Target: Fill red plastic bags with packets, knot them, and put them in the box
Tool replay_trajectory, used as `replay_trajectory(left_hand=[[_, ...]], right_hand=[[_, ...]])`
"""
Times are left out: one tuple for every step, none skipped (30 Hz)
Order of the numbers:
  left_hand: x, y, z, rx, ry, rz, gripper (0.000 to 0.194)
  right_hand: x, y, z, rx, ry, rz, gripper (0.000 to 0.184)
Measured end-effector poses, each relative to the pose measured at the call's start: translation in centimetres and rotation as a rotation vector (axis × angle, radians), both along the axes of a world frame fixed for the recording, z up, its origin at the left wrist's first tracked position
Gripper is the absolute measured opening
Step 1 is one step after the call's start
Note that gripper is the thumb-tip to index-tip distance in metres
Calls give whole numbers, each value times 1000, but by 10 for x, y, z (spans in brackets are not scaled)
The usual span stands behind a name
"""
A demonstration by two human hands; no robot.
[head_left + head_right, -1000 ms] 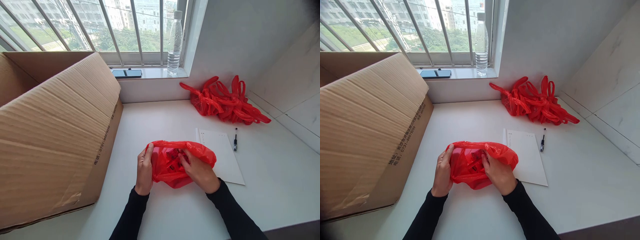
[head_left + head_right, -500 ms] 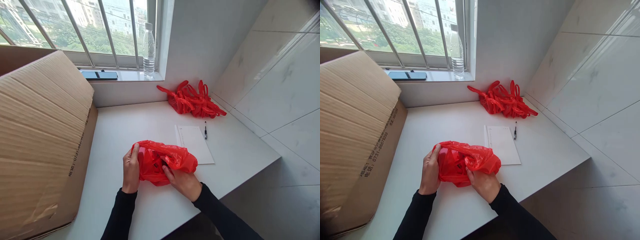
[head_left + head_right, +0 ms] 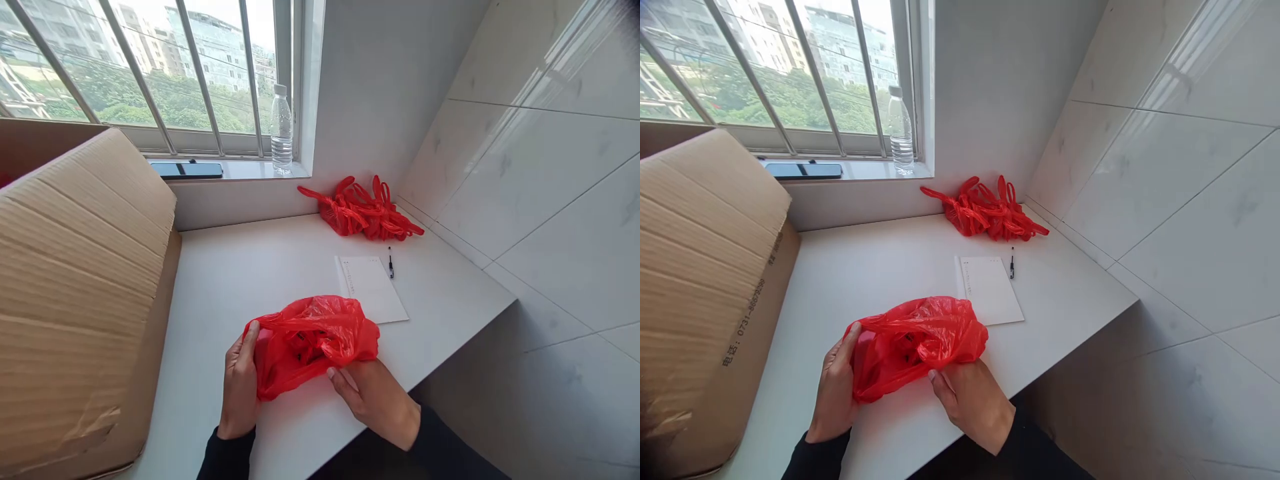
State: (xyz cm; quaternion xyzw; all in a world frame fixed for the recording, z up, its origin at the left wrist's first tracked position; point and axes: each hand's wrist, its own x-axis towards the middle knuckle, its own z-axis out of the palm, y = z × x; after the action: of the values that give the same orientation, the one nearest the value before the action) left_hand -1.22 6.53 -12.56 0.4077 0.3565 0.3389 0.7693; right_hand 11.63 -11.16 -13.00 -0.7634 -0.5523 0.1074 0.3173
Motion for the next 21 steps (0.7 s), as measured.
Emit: replay_trajectory(left_hand=[[-2, -1, -1, -4, 4, -6, 35], [-3, -1, -2, -5, 8, -12, 35], [-3, -1, -3, -3, 11, -16, 35], [-3, -1, -4, 3, 15, -20, 36], [-3, -1, -5, 13, 19, -20, 36], [-3, 0, -7, 27, 24, -16, 37], [-3, 1, -8, 44, 30, -7, 38], [-3, 1, -10, 64, 39, 9, 40], [-3, 1, -12, 86, 51, 31, 42], [-3, 1, -14, 111, 66, 58, 44], [-3, 0, -17, 137, 84, 86, 47], [-3, 0, -19, 164, 102, 113, 48], [-2, -2, -22, 190, 120, 138, 49], [-1, -3, -24, 215, 136, 159, 49], [0, -4, -26, 236, 150, 174, 48], [1, -5, -27, 253, 160, 185, 48], [2, -7, -28, 266, 166, 191, 47], [3, -8, -28, 274, 168, 189, 47], [3, -8, -28, 277, 166, 182, 47], [4, -9, -28, 278, 161, 170, 47], [4, -10, -27, 276, 153, 156, 48]], right_hand=[[-1, -1, -9, 16, -2, -3, 30], [-1, 0, -18, 47, -6, -4, 29], [-1, 1, -27, 87, -15, 6, 30], [0, 3, -33, 123, -22, 17, 33], [1, 5, -38, 149, -28, 26, 37], [1, 7, -42, 161, -33, 34, 40], [2, 9, -43, 162, -36, 41, 40], [2, 10, -44, 156, -35, 49, 37], [2, 11, -44, 147, -29, 55, 33], [2, 11, -44, 139, -21, 55, 30], [2, 10, -44, 134, -12, 56, 28], [2, 8, -45, 131, 0, 50, 28], [2, 7, -46, 130, 16, 39, 29], [3, 5, -47, 130, 36, 28, 30], [4, 3, -49, 137, 55, 18, 32], [5, 1, -50, 147, 73, 11, 32], [6, -1, -51, 160, 89, 8, 34], [7, -2, -52, 174, 105, 8, 35], [8, -3, -52, 187, 120, 8, 37], [8, -4, -51, 196, 137, 5, 39], [8, -4, -50, 199, 157, -2, 40]])
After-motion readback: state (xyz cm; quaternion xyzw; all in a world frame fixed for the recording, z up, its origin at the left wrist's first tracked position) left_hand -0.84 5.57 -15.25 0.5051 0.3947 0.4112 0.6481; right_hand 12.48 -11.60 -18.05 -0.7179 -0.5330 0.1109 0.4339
